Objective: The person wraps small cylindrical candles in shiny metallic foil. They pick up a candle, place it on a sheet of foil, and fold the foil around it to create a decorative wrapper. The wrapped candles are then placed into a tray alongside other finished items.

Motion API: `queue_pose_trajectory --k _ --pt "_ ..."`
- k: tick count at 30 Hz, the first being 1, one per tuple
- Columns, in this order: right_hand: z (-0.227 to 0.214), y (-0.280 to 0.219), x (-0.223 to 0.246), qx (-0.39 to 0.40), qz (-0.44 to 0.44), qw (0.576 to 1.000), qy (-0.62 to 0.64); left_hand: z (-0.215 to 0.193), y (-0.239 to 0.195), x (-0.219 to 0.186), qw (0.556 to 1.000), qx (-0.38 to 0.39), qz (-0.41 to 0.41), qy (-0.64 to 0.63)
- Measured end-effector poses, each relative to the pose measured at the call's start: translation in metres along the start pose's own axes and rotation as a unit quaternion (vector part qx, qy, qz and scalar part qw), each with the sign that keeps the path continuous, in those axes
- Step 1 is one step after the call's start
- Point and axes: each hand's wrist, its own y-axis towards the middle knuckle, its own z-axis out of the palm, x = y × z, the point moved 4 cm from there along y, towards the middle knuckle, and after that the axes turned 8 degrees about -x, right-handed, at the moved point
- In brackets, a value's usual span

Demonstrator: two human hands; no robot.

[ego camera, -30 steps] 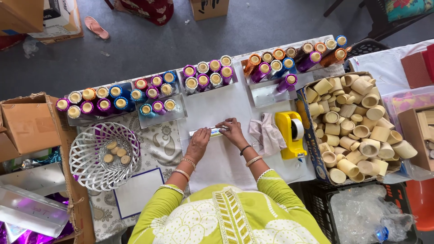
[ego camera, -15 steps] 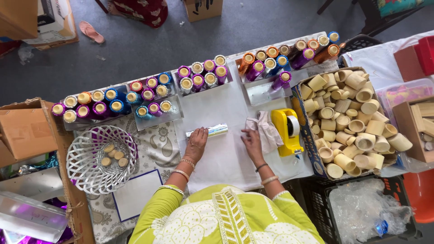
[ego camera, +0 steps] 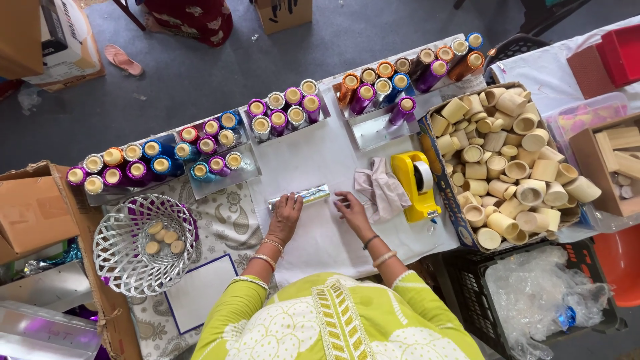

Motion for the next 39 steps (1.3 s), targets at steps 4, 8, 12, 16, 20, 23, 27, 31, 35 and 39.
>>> queue_pose_trajectory --k 4,8,12,16,20,23,27,31,35,39 --pt "0.023 0.014 0.022 0.007 0.058 0.998 -0.025 0.000 0.000 -0.002 1.000 0.003 0.010 0.022" --pt "0.033 0.029 0.008 -0.026 -0.032 0.990 -0.134 0.000 -0.007 0.000 1.000 -0.019 -0.008 -0.010" --pt "0.037 0.009 0.063 -0.077 -0.185 0.961 -0.192 -0.004 -0.009 0.006 0.991 -0.059 -0.082 -0.085" --pt "0.040 -0.018 0.138 -0.089 -0.320 0.911 -0.245 -0.040 0.015 0.005 0.980 -0.056 -0.152 -0.115" --pt "0.052 -0.005 0.123 0.018 -0.357 0.883 -0.305 -0.028 0.018 0.017 0.971 -0.042 -0.173 -0.157" --pt "0.056 -0.002 0.116 0.045 -0.392 0.855 -0.336 -0.029 0.018 0.018 0.968 -0.021 -0.164 -0.190" --pt "0.061 -0.011 0.126 0.062 -0.461 0.821 -0.331 -0.034 0.019 0.015 0.979 -0.028 -0.111 -0.170" --pt "0.063 -0.009 0.113 0.092 -0.469 0.807 -0.347 -0.037 0.017 0.010 0.988 -0.047 -0.059 -0.135" --pt "0.063 -0.005 0.106 0.098 -0.422 0.824 -0.364 -0.031 0.012 0.014 0.989 -0.031 -0.032 -0.138" --pt "0.068 -0.004 0.118 0.109 -0.444 0.818 -0.349 -0.028 0.007 0.015 0.992 -0.036 0.003 -0.121"
